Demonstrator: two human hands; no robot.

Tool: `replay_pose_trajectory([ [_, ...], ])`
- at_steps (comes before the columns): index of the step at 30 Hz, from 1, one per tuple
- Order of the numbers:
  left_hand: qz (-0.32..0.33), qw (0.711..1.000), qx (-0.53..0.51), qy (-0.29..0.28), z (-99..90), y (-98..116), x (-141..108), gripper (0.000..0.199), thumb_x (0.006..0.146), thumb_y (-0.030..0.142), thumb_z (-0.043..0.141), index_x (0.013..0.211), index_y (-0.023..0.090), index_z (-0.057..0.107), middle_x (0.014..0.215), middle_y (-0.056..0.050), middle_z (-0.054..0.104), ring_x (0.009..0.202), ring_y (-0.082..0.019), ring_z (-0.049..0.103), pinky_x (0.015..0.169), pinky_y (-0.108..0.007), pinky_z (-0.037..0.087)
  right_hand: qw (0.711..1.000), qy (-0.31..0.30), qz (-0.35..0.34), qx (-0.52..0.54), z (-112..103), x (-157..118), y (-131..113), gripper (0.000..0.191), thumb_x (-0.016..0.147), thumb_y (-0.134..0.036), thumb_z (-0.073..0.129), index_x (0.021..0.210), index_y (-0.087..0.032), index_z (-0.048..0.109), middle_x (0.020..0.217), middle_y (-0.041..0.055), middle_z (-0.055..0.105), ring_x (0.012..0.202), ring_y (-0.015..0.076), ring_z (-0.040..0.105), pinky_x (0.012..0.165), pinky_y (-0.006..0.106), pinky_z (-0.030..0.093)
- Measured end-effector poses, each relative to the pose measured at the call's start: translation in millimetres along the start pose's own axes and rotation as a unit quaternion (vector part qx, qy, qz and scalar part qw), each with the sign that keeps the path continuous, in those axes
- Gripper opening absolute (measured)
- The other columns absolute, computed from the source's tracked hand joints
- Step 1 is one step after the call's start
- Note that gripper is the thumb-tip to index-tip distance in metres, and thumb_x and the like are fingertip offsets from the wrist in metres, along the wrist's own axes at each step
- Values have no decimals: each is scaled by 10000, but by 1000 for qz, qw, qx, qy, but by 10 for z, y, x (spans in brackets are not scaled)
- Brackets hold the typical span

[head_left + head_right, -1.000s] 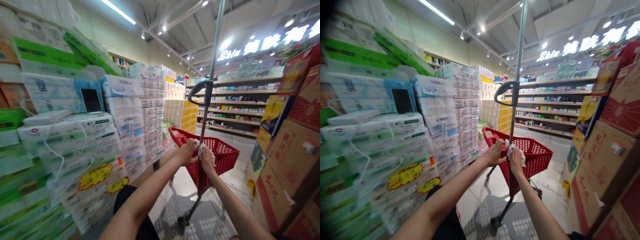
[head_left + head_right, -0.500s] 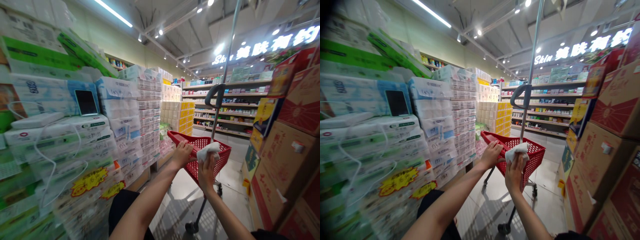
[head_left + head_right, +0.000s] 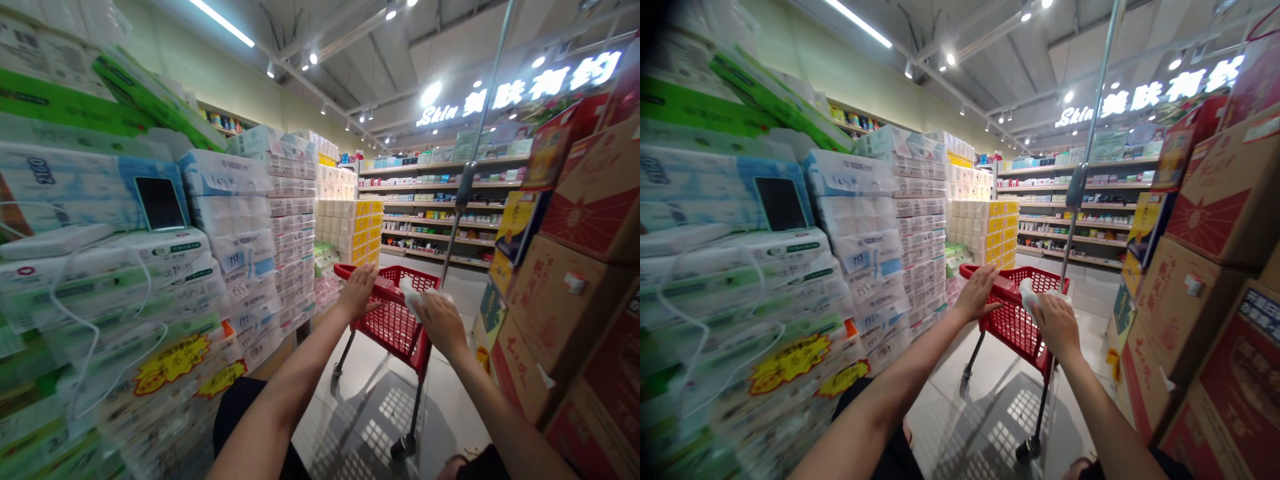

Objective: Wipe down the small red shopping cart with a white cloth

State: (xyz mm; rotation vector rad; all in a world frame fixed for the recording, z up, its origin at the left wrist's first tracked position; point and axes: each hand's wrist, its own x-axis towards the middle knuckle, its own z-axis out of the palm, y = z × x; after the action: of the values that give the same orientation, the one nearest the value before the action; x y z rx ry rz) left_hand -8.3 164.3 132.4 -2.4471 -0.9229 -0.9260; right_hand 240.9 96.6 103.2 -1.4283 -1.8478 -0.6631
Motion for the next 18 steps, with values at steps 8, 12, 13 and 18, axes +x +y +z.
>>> replay_pose_trajectory([
  [8,-70,987,90,-109,163,-435,34,523,843,331,682,1301,178,480,1337,-117,555,1298,-267,472,1185,-432,264,998,-15,52,21,-21,2,516,424,1015,-493,272,887,-227,577,889,70,680,874,234,602,792,349,397],
  [12,-64,988,96,-102,279,-267,133,389,897,357,623,1238,203,514,1233,-113,584,1226,-275,503,1162,-470,272,990,57,89,-90,-44,-31,438,395,1021,-413,281,960,-196,605,1007,103,694,1039,258,587,944,395,365],
  [13,-60,988,95,-103,294,-223,153,396,895,385,628,1233,212,514,1228,-112,578,1217,-278,502,1152,-477,279,989,64,82,-107,-39,-37,384,385,1020,-396,289,987,-185,609,1021,110,693,1053,260,580,968,401,353],
  [18,-41,989,93,-111,300,-25,167,389,931,501,551,1196,217,522,1167,-107,565,1089,-278,543,1034,-476,379,985,71,71,-138,22,-14,68,382,1014,-351,324,1213,-132,566,1135,151,669,1086,279,554,985,430,341],
])
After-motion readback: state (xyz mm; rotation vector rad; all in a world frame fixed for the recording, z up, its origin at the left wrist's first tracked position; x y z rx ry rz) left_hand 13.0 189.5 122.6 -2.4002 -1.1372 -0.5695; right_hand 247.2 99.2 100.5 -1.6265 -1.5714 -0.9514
